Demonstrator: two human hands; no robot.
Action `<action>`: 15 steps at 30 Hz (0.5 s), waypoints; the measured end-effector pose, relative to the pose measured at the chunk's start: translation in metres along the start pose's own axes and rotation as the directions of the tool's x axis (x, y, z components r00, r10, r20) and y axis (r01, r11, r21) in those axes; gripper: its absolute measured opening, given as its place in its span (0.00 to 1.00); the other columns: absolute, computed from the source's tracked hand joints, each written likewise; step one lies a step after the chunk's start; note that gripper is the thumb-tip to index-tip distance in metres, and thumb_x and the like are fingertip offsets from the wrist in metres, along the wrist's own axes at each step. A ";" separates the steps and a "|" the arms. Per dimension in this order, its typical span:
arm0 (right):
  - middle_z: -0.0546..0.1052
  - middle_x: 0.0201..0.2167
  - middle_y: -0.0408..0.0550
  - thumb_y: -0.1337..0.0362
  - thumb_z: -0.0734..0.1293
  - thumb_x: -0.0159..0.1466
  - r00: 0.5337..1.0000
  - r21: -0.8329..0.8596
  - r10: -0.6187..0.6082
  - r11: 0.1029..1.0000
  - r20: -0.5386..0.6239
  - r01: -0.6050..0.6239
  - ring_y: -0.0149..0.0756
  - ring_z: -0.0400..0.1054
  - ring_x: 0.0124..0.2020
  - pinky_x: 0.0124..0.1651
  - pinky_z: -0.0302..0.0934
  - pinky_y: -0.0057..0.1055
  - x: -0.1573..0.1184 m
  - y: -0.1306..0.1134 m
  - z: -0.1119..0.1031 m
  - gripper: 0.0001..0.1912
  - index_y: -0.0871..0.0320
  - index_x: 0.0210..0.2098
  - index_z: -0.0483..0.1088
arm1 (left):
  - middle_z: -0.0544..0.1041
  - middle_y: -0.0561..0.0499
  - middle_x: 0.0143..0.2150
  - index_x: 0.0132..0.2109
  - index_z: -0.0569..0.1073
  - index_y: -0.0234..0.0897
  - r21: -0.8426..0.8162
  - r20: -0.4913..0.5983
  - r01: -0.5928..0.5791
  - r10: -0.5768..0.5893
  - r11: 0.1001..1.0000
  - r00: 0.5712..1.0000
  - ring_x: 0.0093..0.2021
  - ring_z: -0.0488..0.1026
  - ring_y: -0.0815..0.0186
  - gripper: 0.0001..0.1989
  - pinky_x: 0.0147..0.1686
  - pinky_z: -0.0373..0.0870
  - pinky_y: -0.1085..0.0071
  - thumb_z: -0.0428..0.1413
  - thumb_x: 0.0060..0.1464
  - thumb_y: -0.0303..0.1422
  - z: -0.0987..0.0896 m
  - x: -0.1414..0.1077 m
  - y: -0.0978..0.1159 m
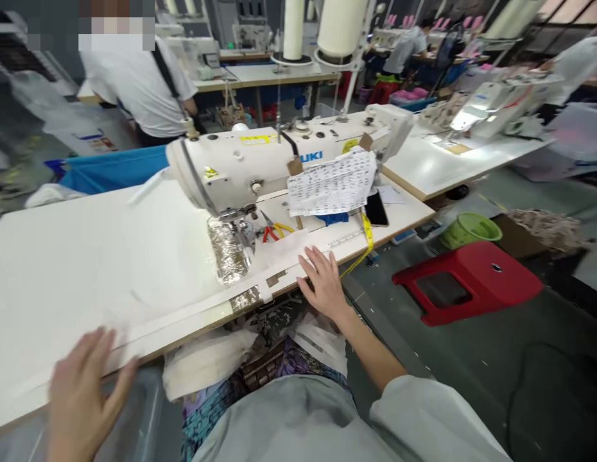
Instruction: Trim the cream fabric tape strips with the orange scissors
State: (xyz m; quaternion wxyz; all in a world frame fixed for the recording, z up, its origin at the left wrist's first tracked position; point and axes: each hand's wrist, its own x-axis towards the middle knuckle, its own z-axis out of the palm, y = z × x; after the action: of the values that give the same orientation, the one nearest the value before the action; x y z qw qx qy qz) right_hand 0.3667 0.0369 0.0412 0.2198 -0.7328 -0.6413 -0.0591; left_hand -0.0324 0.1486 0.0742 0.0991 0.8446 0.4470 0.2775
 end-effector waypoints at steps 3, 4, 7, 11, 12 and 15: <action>0.72 0.55 0.56 0.54 0.59 0.70 0.997 -0.004 -0.080 0.997 -0.009 0.080 0.47 0.61 0.59 0.68 0.40 0.56 -0.001 0.005 -0.005 0.22 0.57 0.58 0.67 | 0.76 0.52 0.54 0.60 0.67 0.60 0.087 -0.009 -0.124 0.125 0.988 0.992 0.48 0.74 0.49 0.25 0.47 0.71 0.50 0.57 0.55 0.40 0.010 -0.014 -0.026; 0.75 0.49 0.54 0.56 0.59 0.70 0.995 -0.004 -0.100 0.995 -0.019 0.100 0.45 0.65 0.54 0.67 0.43 0.54 -0.002 0.005 -0.007 0.18 0.57 0.54 0.70 | 0.78 0.49 0.47 0.54 0.73 0.53 0.112 -0.034 -0.148 0.153 0.983 0.988 0.43 0.76 0.52 0.19 0.43 0.72 0.54 0.57 0.55 0.37 0.010 -0.020 -0.033; 0.76 0.37 0.50 0.64 0.58 0.69 0.990 0.008 -0.137 0.991 -0.040 0.137 0.40 0.67 0.43 0.62 0.51 0.48 -0.009 0.003 -0.012 0.13 0.55 0.43 0.74 | 0.79 0.51 0.35 0.40 0.75 0.44 0.182 -0.189 -0.086 0.121 0.979 0.975 0.36 0.76 0.57 0.06 0.39 0.74 0.59 0.56 0.54 0.34 0.007 -0.041 -0.051; 0.76 0.40 0.51 0.65 0.57 0.69 0.969 0.108 -0.219 0.972 0.114 0.207 0.42 0.65 0.45 0.57 0.54 0.44 -0.026 -0.001 -0.004 0.14 0.56 0.44 0.74 | 0.77 0.52 0.33 0.40 0.74 0.44 0.233 -0.272 0.205 -0.138 0.951 0.952 0.36 0.76 0.56 0.07 0.40 0.75 0.55 0.54 0.54 0.36 0.011 -0.079 -0.074; 0.76 0.42 0.51 0.64 0.56 0.70 0.949 0.143 -0.226 0.970 0.222 0.197 0.42 0.65 0.46 0.56 0.55 0.43 -0.032 0.000 0.001 0.15 0.56 0.46 0.73 | 0.77 0.51 0.33 0.41 0.74 0.43 0.252 -0.257 0.283 -0.218 0.925 0.942 0.37 0.76 0.54 0.08 0.40 0.75 0.53 0.53 0.54 0.36 0.015 -0.090 -0.079; 0.75 0.47 0.54 0.62 0.56 0.70 0.835 0.115 -0.072 0.993 0.546 0.011 0.42 0.65 0.50 0.53 0.58 0.38 -0.060 0.008 0.014 0.17 0.57 0.53 0.69 | 0.77 0.46 0.38 0.45 0.73 0.39 0.282 -0.067 0.400 -0.398 0.872 0.915 0.42 0.75 0.49 0.15 0.43 0.74 0.48 0.50 0.54 0.40 0.037 -0.120 -0.092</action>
State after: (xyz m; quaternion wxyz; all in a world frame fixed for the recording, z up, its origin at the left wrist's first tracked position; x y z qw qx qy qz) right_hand 0.3620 -0.0129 0.0048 0.0645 -0.6919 -0.6954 0.1832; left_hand -0.1298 0.1082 -0.0406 0.0278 0.7385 0.6477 0.1853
